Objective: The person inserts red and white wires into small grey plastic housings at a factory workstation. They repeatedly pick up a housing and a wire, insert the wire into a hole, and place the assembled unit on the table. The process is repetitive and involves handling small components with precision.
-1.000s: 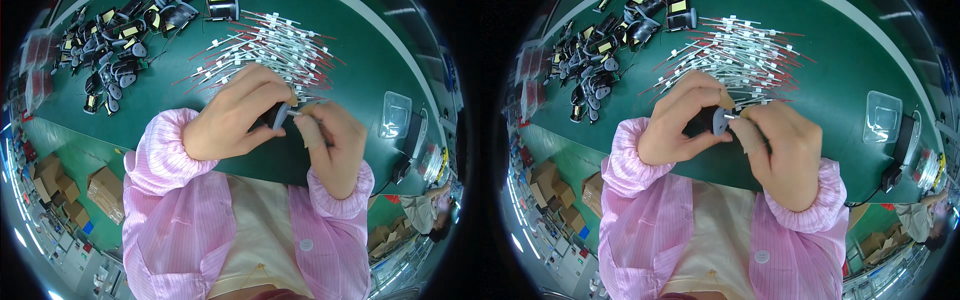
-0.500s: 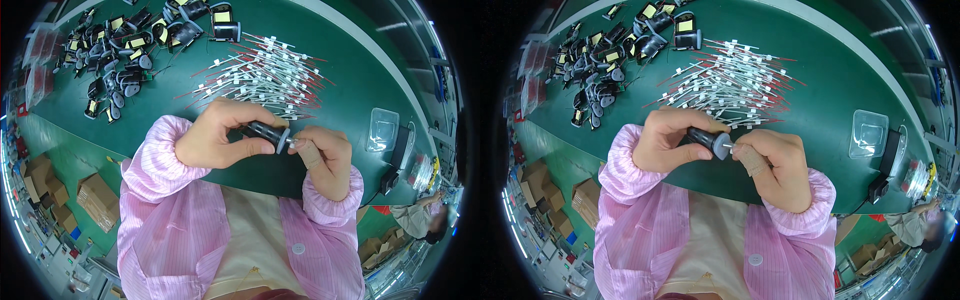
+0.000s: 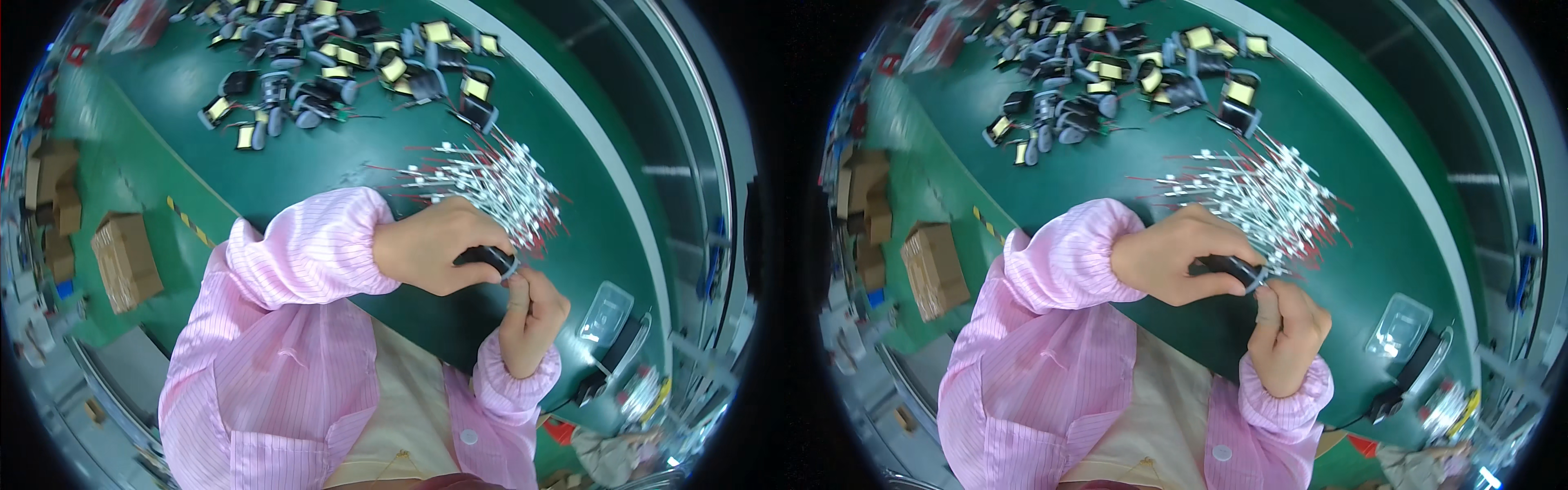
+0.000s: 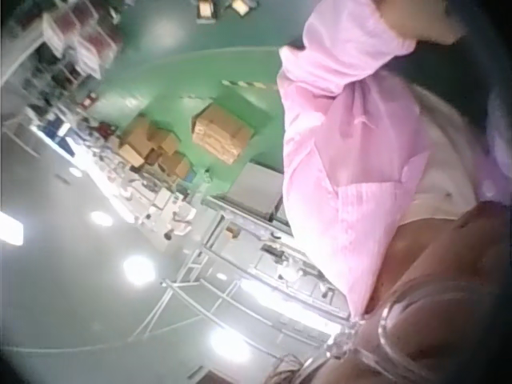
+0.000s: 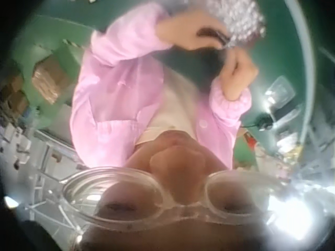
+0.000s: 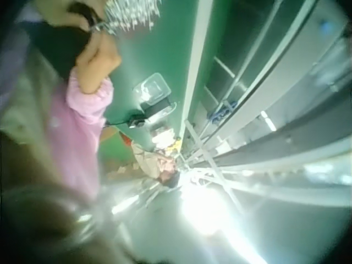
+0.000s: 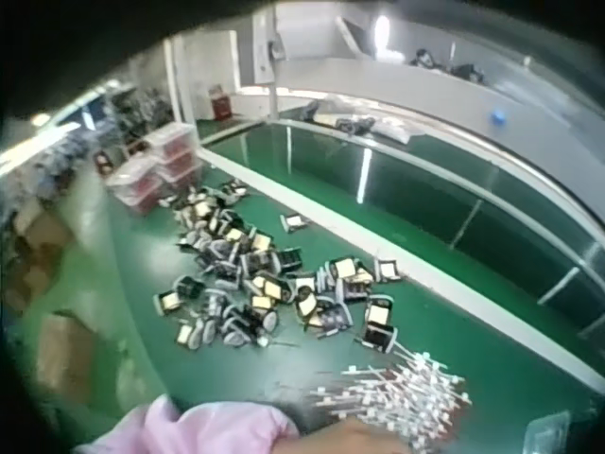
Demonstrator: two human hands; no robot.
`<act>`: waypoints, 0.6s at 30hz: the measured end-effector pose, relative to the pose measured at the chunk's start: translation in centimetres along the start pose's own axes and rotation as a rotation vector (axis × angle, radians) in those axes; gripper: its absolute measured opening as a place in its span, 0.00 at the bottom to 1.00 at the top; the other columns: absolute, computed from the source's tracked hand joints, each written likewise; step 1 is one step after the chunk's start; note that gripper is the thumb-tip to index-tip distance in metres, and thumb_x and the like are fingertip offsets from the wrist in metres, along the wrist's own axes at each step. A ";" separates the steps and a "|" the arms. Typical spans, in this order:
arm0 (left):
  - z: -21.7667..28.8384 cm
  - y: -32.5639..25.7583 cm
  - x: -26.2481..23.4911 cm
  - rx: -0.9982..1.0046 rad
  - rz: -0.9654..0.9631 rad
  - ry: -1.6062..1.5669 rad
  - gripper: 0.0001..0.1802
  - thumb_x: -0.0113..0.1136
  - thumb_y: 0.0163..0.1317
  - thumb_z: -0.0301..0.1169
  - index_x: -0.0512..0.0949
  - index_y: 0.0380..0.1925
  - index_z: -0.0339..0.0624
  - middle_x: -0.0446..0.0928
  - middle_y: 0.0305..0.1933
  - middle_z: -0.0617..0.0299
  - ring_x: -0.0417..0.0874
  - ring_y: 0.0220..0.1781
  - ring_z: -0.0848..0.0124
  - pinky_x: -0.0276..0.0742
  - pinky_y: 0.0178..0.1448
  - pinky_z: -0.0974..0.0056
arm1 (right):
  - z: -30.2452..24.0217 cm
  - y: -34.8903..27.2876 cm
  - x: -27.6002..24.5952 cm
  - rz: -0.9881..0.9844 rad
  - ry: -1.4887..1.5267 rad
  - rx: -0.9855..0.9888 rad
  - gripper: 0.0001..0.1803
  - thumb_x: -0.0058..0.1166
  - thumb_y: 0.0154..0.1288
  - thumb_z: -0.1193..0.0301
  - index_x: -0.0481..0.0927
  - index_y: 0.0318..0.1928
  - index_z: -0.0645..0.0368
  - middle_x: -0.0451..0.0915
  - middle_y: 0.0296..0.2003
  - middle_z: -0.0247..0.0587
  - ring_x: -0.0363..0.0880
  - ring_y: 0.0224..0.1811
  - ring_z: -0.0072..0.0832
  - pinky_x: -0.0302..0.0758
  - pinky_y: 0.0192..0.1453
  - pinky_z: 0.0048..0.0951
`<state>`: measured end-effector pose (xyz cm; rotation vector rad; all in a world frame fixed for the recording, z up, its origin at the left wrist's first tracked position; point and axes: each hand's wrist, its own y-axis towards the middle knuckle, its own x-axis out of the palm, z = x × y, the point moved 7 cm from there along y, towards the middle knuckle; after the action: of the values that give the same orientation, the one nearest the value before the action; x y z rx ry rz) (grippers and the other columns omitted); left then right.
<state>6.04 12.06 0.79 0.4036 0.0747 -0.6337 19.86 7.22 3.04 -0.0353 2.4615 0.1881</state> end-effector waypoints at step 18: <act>-1.4 -17.3 -23.5 -0.696 0.653 1.250 0.42 0.64 0.55 0.55 0.62 0.69 0.57 0.55 0.72 0.40 0.57 0.69 0.35 0.52 0.71 0.38 | 15.3 11.8 -6.8 -0.053 1.493 0.456 0.18 0.41 0.76 0.69 0.68 0.59 0.68 0.69 0.27 0.33 0.68 0.30 0.21 0.69 0.42 0.26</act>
<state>-23.01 13.15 -2.04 0.0708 1.2660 0.3810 33.82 20.94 -3.04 -0.0553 3.8922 -0.6846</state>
